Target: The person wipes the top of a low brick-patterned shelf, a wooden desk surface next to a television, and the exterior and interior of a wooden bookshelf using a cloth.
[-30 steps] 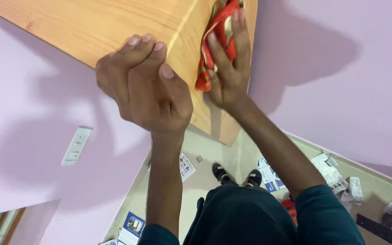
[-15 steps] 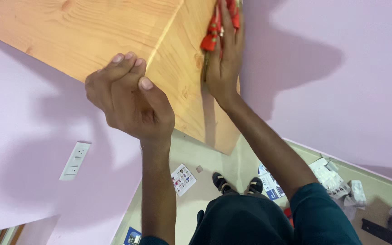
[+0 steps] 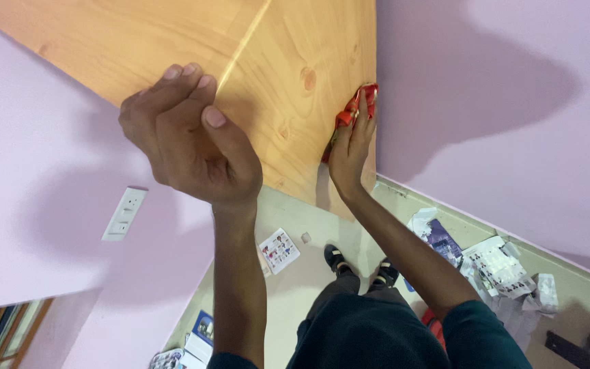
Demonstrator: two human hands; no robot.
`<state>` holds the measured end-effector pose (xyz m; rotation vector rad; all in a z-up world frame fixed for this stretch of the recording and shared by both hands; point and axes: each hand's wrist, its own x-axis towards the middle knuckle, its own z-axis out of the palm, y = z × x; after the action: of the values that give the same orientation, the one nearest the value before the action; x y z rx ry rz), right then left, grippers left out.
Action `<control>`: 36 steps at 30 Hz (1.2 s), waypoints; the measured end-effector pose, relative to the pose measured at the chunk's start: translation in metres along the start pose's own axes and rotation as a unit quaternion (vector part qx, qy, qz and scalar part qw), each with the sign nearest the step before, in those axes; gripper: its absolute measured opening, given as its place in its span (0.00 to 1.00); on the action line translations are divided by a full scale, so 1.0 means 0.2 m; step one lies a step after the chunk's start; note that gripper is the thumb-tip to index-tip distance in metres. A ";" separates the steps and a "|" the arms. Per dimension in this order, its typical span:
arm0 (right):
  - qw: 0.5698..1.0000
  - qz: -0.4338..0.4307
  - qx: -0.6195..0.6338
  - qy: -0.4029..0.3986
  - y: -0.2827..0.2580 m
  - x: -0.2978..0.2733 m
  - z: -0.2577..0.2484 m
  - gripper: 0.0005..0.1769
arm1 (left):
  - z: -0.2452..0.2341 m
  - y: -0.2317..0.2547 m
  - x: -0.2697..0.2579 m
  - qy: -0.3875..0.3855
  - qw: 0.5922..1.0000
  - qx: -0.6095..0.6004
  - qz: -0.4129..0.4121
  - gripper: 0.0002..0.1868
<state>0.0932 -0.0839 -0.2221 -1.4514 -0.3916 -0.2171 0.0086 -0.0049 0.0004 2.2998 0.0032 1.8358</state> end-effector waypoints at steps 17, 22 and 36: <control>0.993 -0.018 -0.112 -0.044 -0.21 -0.59 -0.05 0.29 | -0.12 0.04 0.01 -0.072 0.995 -0.069 -0.008 0.12; 0.994 0.090 0.063 -0.007 -0.44 -0.88 -0.04 0.28 | -0.43 -0.15 -0.07 -0.114 0.981 -0.150 0.043 0.17; 0.952 0.301 0.061 0.015 -0.13 -1.30 0.36 0.28 | -0.77 -1.11 -1.14 -0.358 0.845 -0.217 -0.331 0.08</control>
<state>-0.1642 -0.0385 -0.2943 -1.3795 0.0732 0.2734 -0.1657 0.2070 -0.2223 2.1128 0.2166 0.5262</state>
